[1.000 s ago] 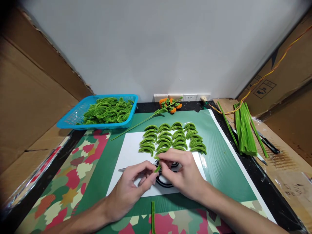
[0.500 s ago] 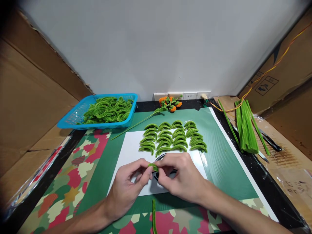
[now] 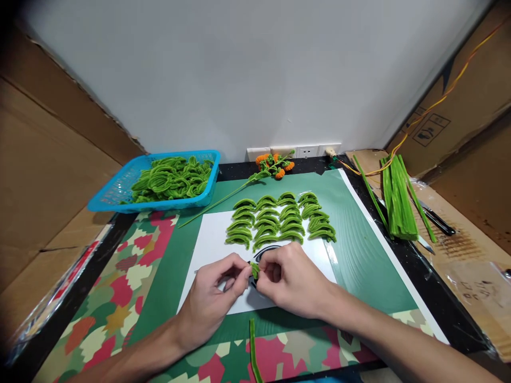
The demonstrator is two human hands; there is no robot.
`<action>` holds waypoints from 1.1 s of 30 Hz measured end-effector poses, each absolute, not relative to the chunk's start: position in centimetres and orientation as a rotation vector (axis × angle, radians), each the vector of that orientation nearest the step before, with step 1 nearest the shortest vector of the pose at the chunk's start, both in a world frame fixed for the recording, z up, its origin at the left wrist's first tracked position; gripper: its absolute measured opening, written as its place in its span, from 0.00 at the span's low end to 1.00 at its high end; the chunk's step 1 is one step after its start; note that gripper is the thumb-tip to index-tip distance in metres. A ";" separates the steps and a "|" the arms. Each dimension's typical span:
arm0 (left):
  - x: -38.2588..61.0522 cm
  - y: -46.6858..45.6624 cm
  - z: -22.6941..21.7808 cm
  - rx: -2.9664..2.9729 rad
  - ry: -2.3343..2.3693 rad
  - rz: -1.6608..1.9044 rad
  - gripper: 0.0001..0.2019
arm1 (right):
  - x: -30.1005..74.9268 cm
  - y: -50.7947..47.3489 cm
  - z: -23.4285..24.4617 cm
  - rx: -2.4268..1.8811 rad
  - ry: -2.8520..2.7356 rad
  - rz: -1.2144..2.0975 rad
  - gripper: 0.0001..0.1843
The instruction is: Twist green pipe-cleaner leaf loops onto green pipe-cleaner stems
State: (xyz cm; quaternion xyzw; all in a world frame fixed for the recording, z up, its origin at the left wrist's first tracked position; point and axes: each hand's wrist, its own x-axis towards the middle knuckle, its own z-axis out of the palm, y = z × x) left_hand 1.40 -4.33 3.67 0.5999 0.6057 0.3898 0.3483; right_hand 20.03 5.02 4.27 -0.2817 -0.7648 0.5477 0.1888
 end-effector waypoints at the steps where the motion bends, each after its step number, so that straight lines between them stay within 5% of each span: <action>1: 1.3 -4.3 3.6 1.544 1.564 1.010 0.12 | 20.0 5.1 4.2 -0.782 -2.155 1.557 0.10; 11: 0.9 -4.3 3.1 1.343 1.507 1.113 0.11 | 20.3 5.8 4.2 -0.584 -2.227 1.395 0.17; 19: 1.0 -4.3 3.1 1.146 1.401 1.153 0.14 | 20.4 5.5 2.6 -0.470 -2.229 0.858 0.10; 26: 0.8 -4.3 3.0 1.178 1.422 1.075 0.16 | 20.7 6.6 2.8 -0.267 -2.293 0.219 0.16; 33: 0.3 -4.1 2.8 1.128 1.451 1.004 0.21 | 20.4 7.2 2.4 -0.265 -2.252 0.158 0.13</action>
